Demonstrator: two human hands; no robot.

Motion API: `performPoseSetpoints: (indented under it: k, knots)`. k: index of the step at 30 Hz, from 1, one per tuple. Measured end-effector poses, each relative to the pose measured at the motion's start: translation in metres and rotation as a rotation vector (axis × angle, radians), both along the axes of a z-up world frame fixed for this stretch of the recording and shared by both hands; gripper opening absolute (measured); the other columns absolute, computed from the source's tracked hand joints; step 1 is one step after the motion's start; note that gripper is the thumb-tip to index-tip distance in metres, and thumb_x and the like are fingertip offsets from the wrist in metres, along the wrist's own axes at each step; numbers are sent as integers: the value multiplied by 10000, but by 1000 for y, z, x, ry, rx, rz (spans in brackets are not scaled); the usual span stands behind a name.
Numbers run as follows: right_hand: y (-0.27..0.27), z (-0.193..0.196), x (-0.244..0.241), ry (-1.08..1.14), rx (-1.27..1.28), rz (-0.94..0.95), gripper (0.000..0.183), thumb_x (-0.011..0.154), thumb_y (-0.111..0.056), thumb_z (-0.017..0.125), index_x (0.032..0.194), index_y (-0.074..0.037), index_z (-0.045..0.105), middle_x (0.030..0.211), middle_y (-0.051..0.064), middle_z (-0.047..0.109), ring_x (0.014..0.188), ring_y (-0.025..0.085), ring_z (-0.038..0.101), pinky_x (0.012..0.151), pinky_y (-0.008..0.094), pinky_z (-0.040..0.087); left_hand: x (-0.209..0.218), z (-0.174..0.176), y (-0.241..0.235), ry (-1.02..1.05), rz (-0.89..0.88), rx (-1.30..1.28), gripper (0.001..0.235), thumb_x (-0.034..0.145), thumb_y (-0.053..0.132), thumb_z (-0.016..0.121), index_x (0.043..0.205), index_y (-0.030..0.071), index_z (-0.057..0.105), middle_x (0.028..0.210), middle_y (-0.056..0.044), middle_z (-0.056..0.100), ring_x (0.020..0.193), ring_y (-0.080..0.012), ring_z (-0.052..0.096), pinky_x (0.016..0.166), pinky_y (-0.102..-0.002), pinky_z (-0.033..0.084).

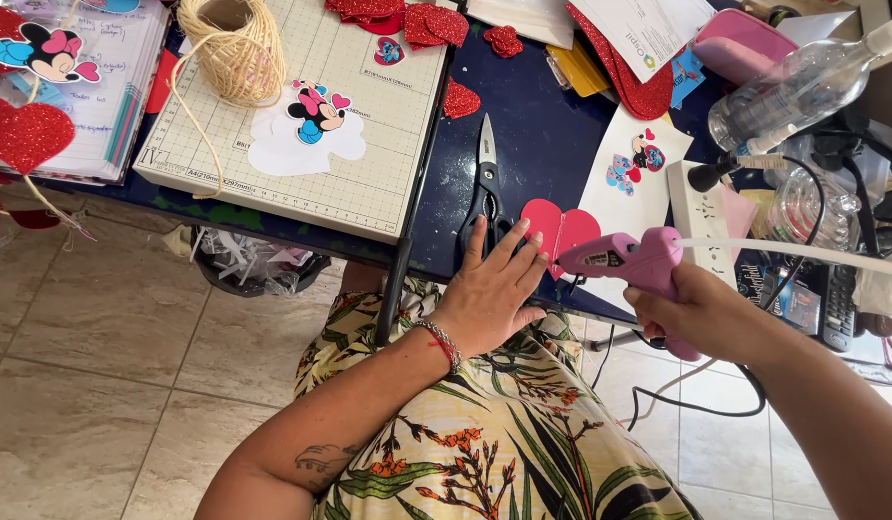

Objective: Assembling a heart-themed garland by gluing foam cutouts onto a string using a hot glue gun and trimming materials with scissors.

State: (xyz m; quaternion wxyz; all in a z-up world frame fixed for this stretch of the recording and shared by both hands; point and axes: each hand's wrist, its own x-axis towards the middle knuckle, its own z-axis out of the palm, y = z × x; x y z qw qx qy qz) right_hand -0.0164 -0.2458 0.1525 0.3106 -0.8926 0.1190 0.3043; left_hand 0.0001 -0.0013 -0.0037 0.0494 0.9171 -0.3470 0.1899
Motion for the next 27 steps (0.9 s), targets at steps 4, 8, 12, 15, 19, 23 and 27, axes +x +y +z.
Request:
performPoseSetpoints:
  k: [4,8,12,15,19,23,27]
  knots:
    - [-8,-2,-3,-3,32,40,242,1011,-207,615,867,-14,635,724,138,684,661,247,649,648,384,538,0,2,0,18,-2,1,766,936,753,400,1492,238,510,1587,-11,470,1543,-293,281,1216,-707,45]
    - [-18,-5,-6,-3,71,131,323,1010,-227,611,770,-16,661,669,104,657,601,210,597,586,341,484,0,3,1,22,-15,-26,758,925,741,448,1464,214,528,1571,-26,481,1539,-293,288,1217,-703,68]
    - [-22,-9,-6,5,134,107,277,1007,-204,620,820,-5,664,695,116,659,617,213,596,580,348,497,0,4,1,8,-11,-27,751,926,740,452,1458,218,535,1568,-22,485,1538,-290,294,1218,-703,72]
    - [-27,-15,-5,-14,245,127,277,1013,-174,600,807,7,641,665,117,624,584,211,566,542,344,484,0,4,1,25,-12,-21,750,927,736,446,1470,224,526,1580,-20,472,1543,-293,277,1217,-705,66]
    - [-22,-17,0,1,125,-112,193,1014,-64,544,1092,62,669,978,190,720,773,278,651,692,393,573,-1,2,-1,50,-4,35,788,931,757,386,1522,243,469,1613,8,432,1557,-285,242,1215,-717,14]
    - [-18,-18,-2,-315,340,-320,400,989,-96,542,1372,19,555,1271,179,711,996,277,669,888,395,550,-2,5,0,5,-4,29,792,932,744,407,1543,241,438,1608,1,438,1558,-295,241,1223,-702,28]
    - [-37,-42,-14,-564,513,-409,437,1007,-99,530,1435,-18,490,1297,170,648,1035,250,636,821,362,531,-5,0,-2,-50,24,97,897,927,791,356,1616,219,305,1703,-35,259,1589,-294,151,1229,-671,-31]
